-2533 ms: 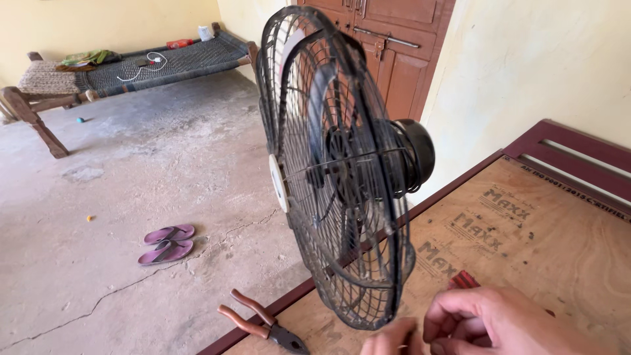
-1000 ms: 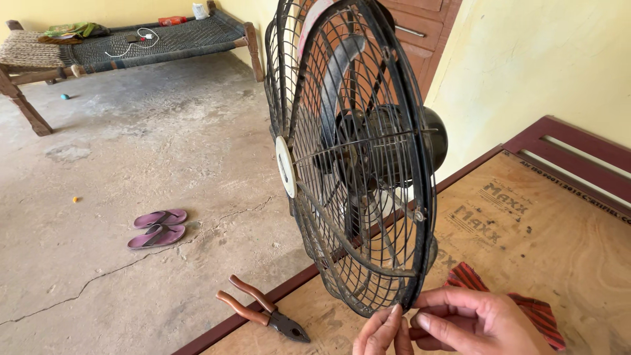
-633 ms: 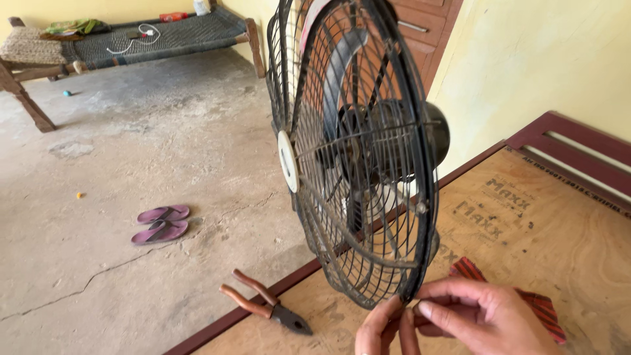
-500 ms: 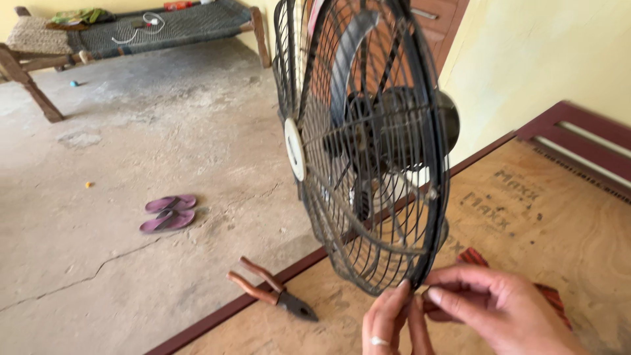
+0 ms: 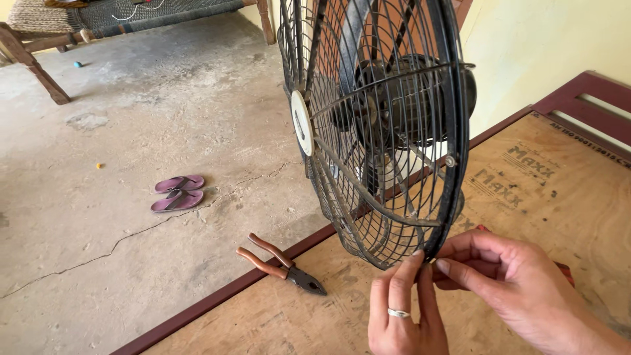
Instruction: The person repeatedly bends and twists a bent wire on the front grille of a standing electric fan, attempting to straighten it. A pair of pliers and a cloth are visible on the table but are not used during the clip.
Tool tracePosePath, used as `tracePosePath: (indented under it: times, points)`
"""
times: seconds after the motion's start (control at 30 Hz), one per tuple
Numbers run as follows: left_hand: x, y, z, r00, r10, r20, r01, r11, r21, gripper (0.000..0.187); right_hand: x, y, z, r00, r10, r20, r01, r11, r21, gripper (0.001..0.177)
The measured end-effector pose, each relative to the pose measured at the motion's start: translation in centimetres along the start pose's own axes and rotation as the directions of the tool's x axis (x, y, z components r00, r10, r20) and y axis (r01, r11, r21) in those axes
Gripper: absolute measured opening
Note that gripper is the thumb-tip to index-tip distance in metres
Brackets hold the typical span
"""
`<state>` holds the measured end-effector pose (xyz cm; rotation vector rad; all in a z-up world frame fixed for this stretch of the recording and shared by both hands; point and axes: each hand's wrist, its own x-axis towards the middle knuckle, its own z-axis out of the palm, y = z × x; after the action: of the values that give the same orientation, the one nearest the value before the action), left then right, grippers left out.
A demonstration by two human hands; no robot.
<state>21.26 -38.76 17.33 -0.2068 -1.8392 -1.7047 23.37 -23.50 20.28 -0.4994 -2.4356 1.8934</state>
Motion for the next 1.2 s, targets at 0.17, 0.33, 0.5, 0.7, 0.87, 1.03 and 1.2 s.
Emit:
tracePosePath:
  times: [0.17, 0.33, 0.5, 0.7, 0.87, 1.03, 1.2]
  points:
    - [-0.2, -0.3, 0.1, 0.997, 0.070, 0.035, -0.071, 0.996, 0.048, 0.033, 0.3, -0.2, 0.3, 0.978, 0.155, -0.139, -0.165, 0.985, -0.058, 0.023]
    - [-0.5, -0.7, 1.1, 0.998, 0.045, 0.037, -0.048, 0.995, 0.083, 0.043, -0.5, 1.5, -1.0, 0.963, 0.083, -0.256, -0.075, 0.996, 0.042, 0.028]
    - [-0.8, -2.2, 2.1, 0.999, 0.040, -0.036, -0.038, 0.997, 0.060, 0.041, -1.6, 4.9, -3.1, 0.968, 0.039, -0.247, -0.016, 0.995, 0.098, 0.028]
    - [-1.6, -4.2, 2.5, 1.000, 0.023, -0.009, -0.023, 0.999, 0.038, 0.050, -0.9, 7.0, -2.6, 0.981, -0.079, -0.178, 0.102, 0.987, 0.123, 0.026]
    - [-1.6, -5.2, 2.8, 0.988, 0.152, 0.002, -0.151, 0.984, 0.092, 0.045, -0.5, 5.0, -0.9, 0.959, -0.073, -0.274, 0.115, 0.984, 0.139, 0.029]
    - [-2.1, -4.3, 3.2, 0.994, 0.031, -0.101, -0.030, 0.999, 0.012, 0.040, -0.6, 3.2, 2.2, 0.939, -0.077, -0.336, 0.157, 0.963, 0.219, 0.022]
    - [-2.2, -2.7, 3.3, 0.938, -0.326, -0.118, 0.317, 0.944, -0.091, 0.039, -0.7, 2.8, 3.2, 0.909, -0.169, -0.382, 0.259, 0.945, 0.198, 0.021]
